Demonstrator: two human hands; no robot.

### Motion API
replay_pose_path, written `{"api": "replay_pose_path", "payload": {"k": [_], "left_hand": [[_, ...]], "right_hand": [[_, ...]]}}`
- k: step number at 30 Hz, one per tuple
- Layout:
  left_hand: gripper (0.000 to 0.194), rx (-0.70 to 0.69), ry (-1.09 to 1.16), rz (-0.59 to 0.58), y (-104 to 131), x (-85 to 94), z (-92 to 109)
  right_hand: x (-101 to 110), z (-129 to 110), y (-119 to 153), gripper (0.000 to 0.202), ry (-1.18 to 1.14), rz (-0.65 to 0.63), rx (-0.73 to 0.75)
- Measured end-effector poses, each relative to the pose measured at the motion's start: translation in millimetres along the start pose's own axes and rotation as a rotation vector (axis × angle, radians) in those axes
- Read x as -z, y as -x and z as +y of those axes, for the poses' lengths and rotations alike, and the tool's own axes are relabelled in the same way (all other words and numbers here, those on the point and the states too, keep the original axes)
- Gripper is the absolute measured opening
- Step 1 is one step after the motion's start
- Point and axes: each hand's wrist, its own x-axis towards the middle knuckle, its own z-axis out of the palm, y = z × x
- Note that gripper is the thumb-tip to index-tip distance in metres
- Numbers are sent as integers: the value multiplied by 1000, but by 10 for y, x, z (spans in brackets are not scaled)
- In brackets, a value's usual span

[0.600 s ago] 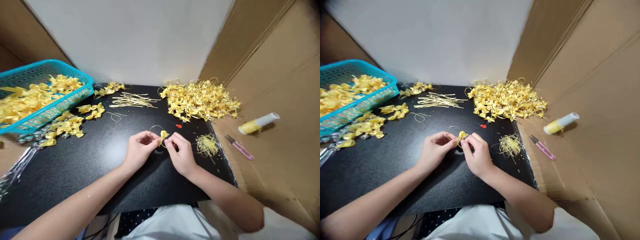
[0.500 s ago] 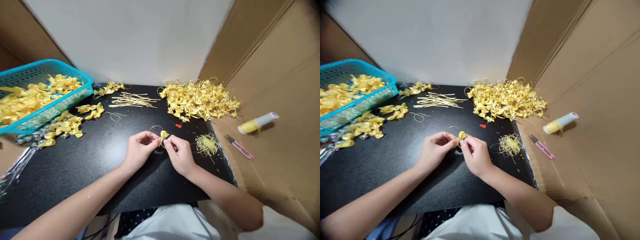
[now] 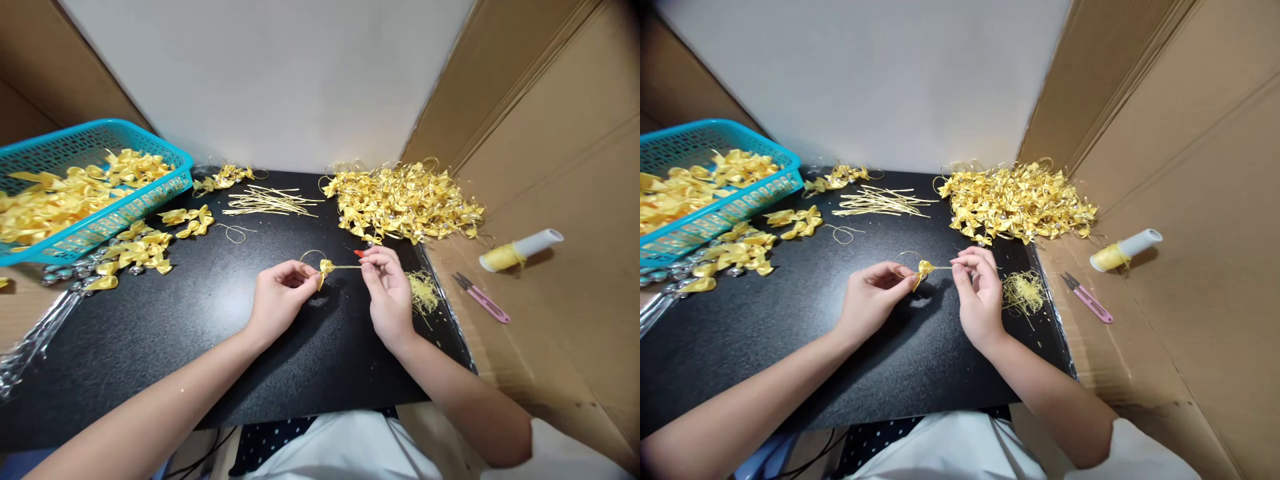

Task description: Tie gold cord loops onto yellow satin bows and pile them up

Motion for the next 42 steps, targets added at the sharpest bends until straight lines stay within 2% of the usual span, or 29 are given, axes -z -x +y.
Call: {"api": "replay_pose_path", "payload": {"k": [4, 6, 10, 18, 24, 30, 38, 42], "left_hand": [[17, -2, 11, -16, 7, -2, 22], [17, -8, 9, -18, 10, -2, 28], [16, -9, 2, -20, 11, -5, 35], [14, -23, 0, -17, 19, -13, 28], [13, -19, -10, -17, 26, -25, 38], [15, -35, -13, -37, 31, -11, 5], [16, -65, -26, -45, 54, -16, 9], [15, -51, 20, -37, 69, -21, 21]], "right_hand": [[15, -61, 31, 10, 39, -194, 34], [3, -68, 57, 8, 138, -261, 59], [-36, -55, 84, 7, 398, -286, 109], [-43, -68, 92, 15, 573, -291, 209], [-51, -65, 95, 17, 586, -386, 176], [-69, -53, 82, 20, 609, -415, 140], [-115, -35, 161, 24, 497, -351, 125], [-154, -20, 218, 26, 341, -342, -19]]}}
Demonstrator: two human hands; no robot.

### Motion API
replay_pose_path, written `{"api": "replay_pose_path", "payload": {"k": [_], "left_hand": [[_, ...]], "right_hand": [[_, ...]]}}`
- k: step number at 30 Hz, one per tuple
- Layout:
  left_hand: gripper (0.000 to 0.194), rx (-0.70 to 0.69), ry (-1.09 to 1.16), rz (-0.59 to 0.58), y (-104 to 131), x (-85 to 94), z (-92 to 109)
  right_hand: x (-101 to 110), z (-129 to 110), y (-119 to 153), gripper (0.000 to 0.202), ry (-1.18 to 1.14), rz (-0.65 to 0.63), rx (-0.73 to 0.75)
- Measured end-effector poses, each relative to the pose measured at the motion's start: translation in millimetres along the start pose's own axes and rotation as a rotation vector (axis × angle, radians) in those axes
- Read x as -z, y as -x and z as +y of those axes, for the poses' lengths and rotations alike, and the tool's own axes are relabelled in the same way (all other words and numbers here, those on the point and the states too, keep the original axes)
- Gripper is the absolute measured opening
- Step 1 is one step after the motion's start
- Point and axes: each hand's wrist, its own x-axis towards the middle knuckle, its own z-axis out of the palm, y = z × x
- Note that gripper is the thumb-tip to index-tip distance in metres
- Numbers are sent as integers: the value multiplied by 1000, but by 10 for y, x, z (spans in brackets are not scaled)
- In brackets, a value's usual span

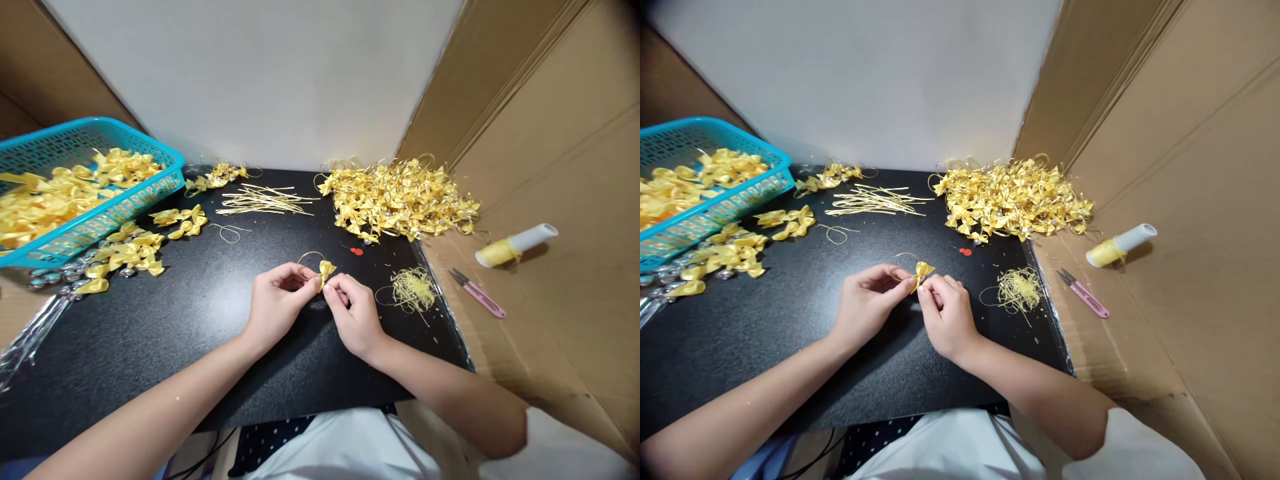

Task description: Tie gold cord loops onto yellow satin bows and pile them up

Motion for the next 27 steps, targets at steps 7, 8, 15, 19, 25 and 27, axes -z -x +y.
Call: {"api": "replay_pose_path", "payload": {"k": [7, 8, 15, 19, 25, 27], "left_hand": [[15, 37, 54, 4, 2, -4, 4], [15, 39, 55, 5, 1, -4, 5], [15, 42, 49, 17, -13, -11, 26], [16, 41, 41, 20, -16, -8, 20], [15, 40, 52, 22, -11, -7, 23], [15, 41, 52, 16, -9, -5, 17]], "right_hand": [[-57, 14, 9, 24, -269, -33, -164], [-59, 17, 10, 24, -277, -32, -168], [-75, 49, 24, 26, -309, -31, -192], [-69, 44, 24, 26, -314, -27, -196], [-68, 51, 24, 26, -329, -18, -192], [-70, 56, 23, 26, -336, -17, -194]]}}
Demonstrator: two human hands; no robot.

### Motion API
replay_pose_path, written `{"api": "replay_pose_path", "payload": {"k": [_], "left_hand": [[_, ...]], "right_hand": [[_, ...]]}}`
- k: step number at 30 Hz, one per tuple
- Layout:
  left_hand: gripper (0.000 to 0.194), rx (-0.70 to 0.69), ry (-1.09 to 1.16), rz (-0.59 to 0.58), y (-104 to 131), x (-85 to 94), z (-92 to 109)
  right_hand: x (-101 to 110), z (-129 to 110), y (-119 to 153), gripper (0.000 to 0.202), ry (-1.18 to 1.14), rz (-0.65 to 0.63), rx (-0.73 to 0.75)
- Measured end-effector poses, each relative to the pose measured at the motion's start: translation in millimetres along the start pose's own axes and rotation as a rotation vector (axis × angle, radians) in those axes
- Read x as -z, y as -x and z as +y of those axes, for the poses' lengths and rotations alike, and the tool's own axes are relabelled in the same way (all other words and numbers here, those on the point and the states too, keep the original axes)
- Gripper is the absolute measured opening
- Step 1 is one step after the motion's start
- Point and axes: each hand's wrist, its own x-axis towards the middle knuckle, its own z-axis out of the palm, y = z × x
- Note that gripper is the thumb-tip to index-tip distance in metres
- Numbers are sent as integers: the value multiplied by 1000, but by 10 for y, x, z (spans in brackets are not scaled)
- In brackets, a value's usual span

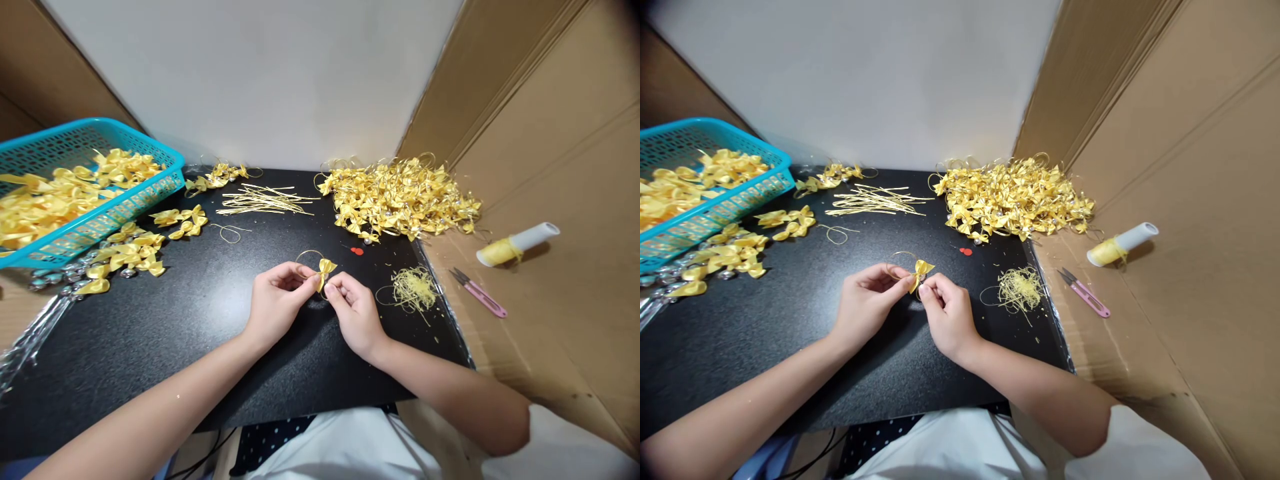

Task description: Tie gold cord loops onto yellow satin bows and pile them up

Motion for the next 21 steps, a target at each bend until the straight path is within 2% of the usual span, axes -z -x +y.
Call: {"api": "replay_pose_path", "payload": {"k": [10, 21], "left_hand": [[15, -26, -36, -12, 5, 11, -30], [9, -162, -134, 2, 19, 7, -34]], "right_hand": [[22, 0, -19, 28, 31, -26, 7], [-14, 34, -35, 25, -147, -37, 11]]}}
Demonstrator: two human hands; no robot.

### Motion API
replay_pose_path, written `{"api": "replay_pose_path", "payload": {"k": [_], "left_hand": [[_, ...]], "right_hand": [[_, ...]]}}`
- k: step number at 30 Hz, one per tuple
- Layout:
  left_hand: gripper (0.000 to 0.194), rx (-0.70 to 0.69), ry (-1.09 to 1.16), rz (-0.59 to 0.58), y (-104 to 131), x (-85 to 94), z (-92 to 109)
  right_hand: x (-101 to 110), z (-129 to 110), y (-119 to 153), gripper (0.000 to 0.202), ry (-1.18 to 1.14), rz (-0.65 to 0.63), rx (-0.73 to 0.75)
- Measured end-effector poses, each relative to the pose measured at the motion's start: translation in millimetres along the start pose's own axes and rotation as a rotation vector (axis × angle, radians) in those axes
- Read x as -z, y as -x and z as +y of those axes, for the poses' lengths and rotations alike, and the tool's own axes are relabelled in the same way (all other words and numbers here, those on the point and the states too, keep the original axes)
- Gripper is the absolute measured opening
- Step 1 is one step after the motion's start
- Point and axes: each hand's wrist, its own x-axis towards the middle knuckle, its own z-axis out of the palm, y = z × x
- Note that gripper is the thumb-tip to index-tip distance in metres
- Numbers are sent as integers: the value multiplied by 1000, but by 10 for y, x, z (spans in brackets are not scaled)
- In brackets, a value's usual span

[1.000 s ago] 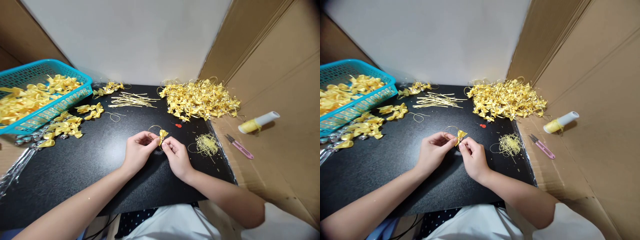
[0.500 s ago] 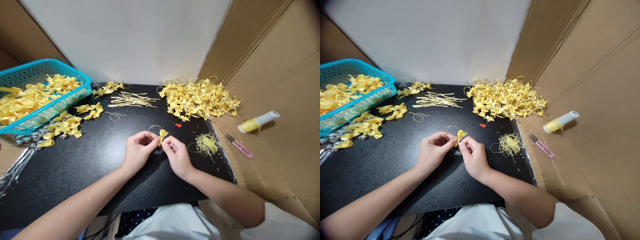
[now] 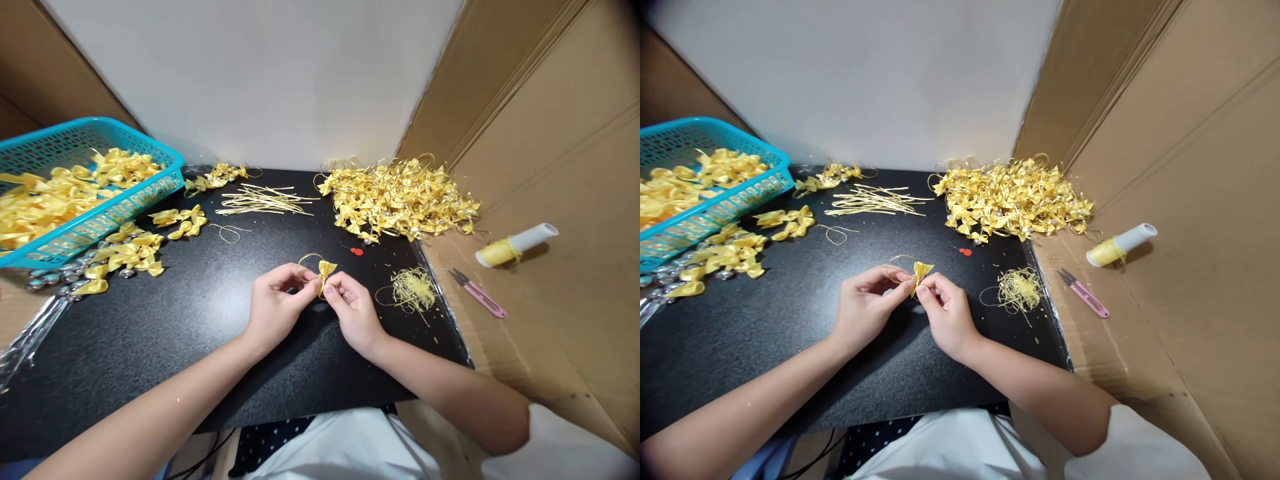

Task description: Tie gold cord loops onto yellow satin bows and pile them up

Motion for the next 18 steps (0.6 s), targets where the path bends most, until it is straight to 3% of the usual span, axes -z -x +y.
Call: {"api": "replay_pose_path", "payload": {"k": [11, 18], "left_hand": [[8, -59, -50, -44, -20, 8, -19], [11, 17, 40, -57, -6, -10, -19]], "right_hand": [[-9, -8, -22, 26, -25, 18, 1], [1, 26, -45, 28, 15, 18, 0]]}}
